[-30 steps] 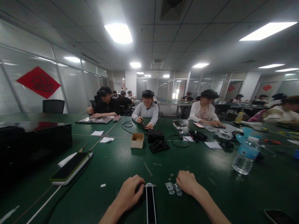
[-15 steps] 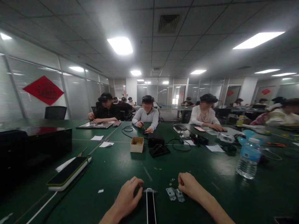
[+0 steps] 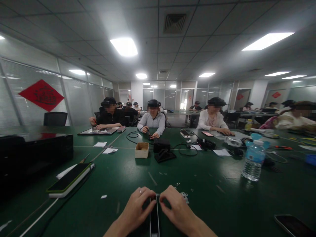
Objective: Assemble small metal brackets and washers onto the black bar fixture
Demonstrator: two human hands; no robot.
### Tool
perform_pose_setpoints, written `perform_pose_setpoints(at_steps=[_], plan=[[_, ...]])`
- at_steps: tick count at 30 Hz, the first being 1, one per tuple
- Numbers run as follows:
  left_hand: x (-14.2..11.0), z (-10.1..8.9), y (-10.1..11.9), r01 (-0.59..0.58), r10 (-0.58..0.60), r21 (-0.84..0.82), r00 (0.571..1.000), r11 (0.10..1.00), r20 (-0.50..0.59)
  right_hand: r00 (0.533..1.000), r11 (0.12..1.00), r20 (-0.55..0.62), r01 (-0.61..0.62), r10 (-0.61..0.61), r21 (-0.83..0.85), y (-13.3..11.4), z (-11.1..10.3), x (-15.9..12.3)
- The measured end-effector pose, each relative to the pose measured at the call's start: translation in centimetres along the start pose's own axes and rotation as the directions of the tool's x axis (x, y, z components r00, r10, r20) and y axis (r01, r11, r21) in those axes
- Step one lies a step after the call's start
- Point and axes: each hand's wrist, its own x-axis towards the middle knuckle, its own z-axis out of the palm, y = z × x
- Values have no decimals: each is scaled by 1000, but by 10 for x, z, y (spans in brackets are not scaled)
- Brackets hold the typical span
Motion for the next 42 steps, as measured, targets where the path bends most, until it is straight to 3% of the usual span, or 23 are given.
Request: perform_pose_setpoints(at_steps=[4, 11, 14, 18, 21, 25, 31, 36, 42], plan=[[0, 2, 6, -57, 61, -49, 994, 997, 88, 993, 999, -112, 43, -39, 32, -5, 23, -7], [2, 0, 0, -66, 80, -118, 990, 991, 116, 964, 993, -242, 118, -114, 4, -4, 22, -6], [3, 1, -2, -86, 95, -109, 992, 990, 85, 966, 989, -218, 145, -141, -1, -5, 21, -4], [1, -5, -17, -17, 20, -75, 999, 997, 42, 985, 999, -172, 30, -34, -25, -5, 15, -4], [-3, -10, -43, 91, -87, -69, 995, 994, 57, 990, 994, -138, -50, 36, -101, -3, 8, -3], [-7, -6, -68, 168, -152, -78, 973, 983, 173, 989, 966, -27, -150, 147, -209, 1, 5, -4], [-6, 1, -56, 223, -205, -60, 953, 973, 223, 982, 954, 84, -144, 171, -263, 4, 10, -7], [-3, 0, -50, 260, -236, -55, 933, 964, 273, 975, 951, 94, -171, 200, -257, 3, 9, -6], [-2, -3, -48, 304, -294, -8, 929, 953, 224, 963, 947, 63, -243, 261, -209, 1, 11, -5]])
